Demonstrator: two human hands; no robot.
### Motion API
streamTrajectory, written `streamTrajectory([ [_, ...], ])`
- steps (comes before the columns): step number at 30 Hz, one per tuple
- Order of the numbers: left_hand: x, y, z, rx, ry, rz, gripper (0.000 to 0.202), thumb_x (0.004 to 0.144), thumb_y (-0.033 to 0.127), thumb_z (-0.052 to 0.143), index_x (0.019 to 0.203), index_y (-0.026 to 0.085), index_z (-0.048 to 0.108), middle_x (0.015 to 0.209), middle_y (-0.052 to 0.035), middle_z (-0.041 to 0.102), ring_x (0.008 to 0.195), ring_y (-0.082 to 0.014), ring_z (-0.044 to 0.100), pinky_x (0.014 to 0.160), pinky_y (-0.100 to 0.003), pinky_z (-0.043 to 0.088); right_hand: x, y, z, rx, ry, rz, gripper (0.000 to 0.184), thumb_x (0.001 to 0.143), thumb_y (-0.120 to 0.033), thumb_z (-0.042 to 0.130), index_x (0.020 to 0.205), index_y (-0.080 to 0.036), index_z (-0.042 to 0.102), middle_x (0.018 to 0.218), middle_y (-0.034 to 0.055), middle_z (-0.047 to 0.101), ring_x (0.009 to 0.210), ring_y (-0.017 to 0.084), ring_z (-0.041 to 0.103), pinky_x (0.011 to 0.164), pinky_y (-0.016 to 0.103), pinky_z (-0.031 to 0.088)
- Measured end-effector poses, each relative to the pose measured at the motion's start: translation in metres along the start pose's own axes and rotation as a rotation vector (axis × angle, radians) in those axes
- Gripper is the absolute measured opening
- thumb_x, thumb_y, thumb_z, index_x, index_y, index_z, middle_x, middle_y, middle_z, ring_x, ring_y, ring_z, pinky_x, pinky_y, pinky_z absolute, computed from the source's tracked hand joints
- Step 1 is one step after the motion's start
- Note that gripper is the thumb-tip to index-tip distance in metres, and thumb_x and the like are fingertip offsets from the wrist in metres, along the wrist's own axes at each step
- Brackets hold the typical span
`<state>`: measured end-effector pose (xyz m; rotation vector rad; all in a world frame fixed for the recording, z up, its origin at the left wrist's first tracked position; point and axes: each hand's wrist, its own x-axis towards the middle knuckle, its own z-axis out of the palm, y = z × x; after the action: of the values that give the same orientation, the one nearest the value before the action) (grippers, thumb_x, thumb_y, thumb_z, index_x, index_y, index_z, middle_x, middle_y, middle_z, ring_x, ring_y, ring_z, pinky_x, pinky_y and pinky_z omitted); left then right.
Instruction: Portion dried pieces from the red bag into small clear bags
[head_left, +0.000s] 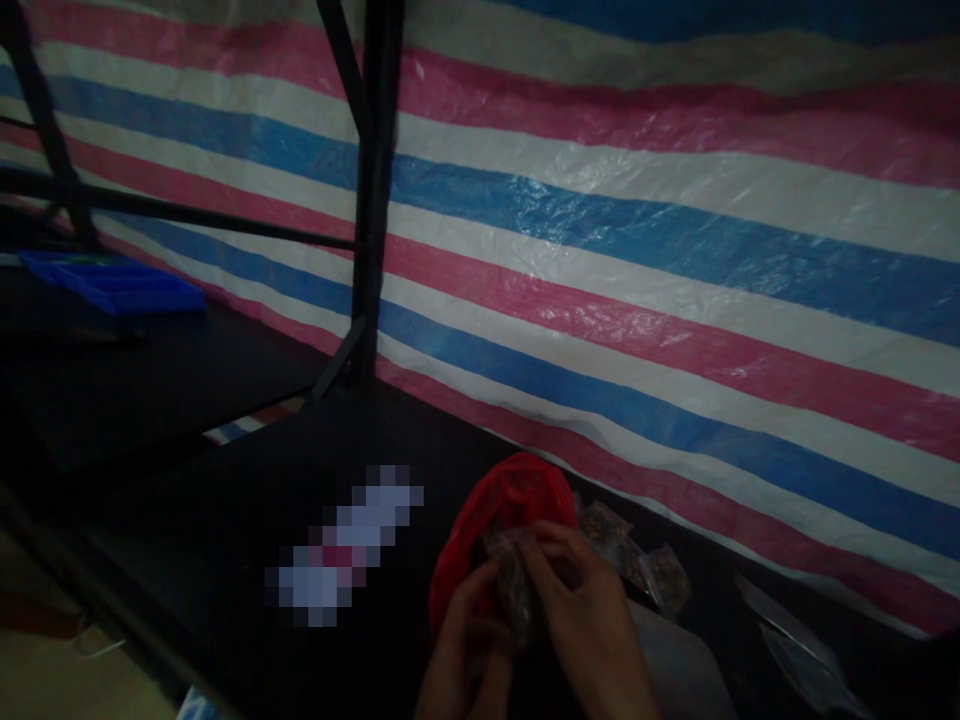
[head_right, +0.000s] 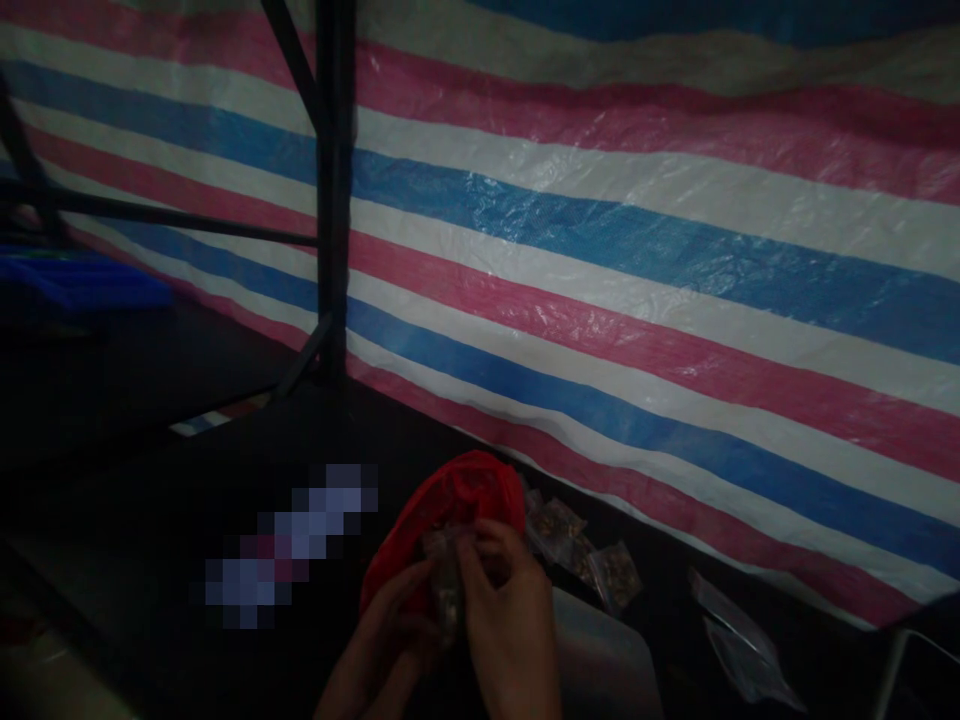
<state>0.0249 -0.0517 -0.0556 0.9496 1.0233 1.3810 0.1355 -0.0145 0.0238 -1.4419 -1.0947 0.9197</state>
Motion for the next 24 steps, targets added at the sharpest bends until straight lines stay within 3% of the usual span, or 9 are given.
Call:
streamTrajectory([
  [4, 0.002, 0.002, -0.001, 0.12, 0.059, 0.145, 0.041, 0.093, 0.042, 0.061, 0.128, 0.025, 0.073, 0.132, -0.0115, 0.077, 0.116, -0.0266, 0.074, 0.105, -0.039, 0.057, -0.001, -0.01, -0.018, 0.094, -0.08, 0.04, 0.05, 0.056, -0.063, 0.092, 0.081, -0.021, 0.082, 0.081, 0.0082, 0.082, 0.088, 0.03, 0.079, 0.079, 0.036, 0.061],
  [10, 0.006, 0.019, -0.009, 0.243, 0.024, 0.194, 0.05, 0.094, 0.053, 0.067, 0.138, 0.031, 0.07, 0.146, -0.0092, 0.07, 0.139, -0.0289, 0.064, 0.117, -0.045, 0.052, -0.013, -0.02, -0.032, 0.086, -0.153, 0.029, 0.041, 0.058, -0.059, 0.094, 0.075, -0.023, 0.085, 0.078, 0.0056, 0.081, 0.08, 0.025, 0.076, 0.073, 0.031, 0.058],
  [14, 0.01, 0.026, -0.002, 0.217, 0.095, 0.093, 0.063, 0.085, 0.066, 0.067, 0.131, 0.024, 0.073, 0.139, -0.0141, 0.073, 0.13, -0.0336, 0.069, 0.113, -0.052, 0.056, -0.019, -0.017, -0.033, 0.104, -0.15, 0.019, 0.034, 0.06, -0.052, 0.094, 0.074, -0.022, 0.085, 0.074, 0.0046, 0.08, 0.073, 0.021, 0.073, 0.066, 0.028, 0.054],
  [17, 0.01, 0.026, 0.004, 0.252, 0.12, 0.132, 0.059, 0.081, 0.069, 0.067, 0.116, 0.024, 0.08, 0.125, -0.0136, 0.077, 0.12, -0.0344, 0.073, 0.109, -0.055, 0.058, -0.019, -0.011, -0.034, 0.204, -0.121, -0.014, 0.035, 0.061, -0.047, 0.095, 0.084, -0.022, 0.084, 0.081, 0.0053, 0.081, 0.076, 0.023, 0.075, 0.068, 0.03, 0.057],
  [20, 0.01, 0.024, 0.005, 0.303, 0.147, 0.234, 0.049, 0.082, 0.065, 0.068, 0.111, 0.027, 0.082, 0.12, -0.0105, 0.077, 0.116, -0.0322, 0.074, 0.106, -0.051, 0.06, -0.019, -0.005, -0.037, 0.286, -0.069, -0.046, 0.036, 0.063, -0.037, 0.092, 0.094, -0.022, 0.08, 0.082, 0.004, 0.08, 0.077, 0.022, 0.076, 0.07, 0.029, 0.057],
  [24, 0.007, 0.025, 0.004, 0.381, 0.051, 0.316, 0.035, 0.089, 0.056, 0.068, 0.109, 0.032, 0.083, 0.118, -0.0066, 0.078, 0.115, -0.0271, 0.074, 0.104, -0.042, 0.061, -0.024, 0.003, -0.038, 0.191, -0.035, -0.153, 0.027, 0.075, -0.026, 0.074, 0.102, -0.023, 0.074, 0.083, 0.0008, 0.075, 0.081, 0.019, 0.073, 0.075, 0.028, 0.055],
])
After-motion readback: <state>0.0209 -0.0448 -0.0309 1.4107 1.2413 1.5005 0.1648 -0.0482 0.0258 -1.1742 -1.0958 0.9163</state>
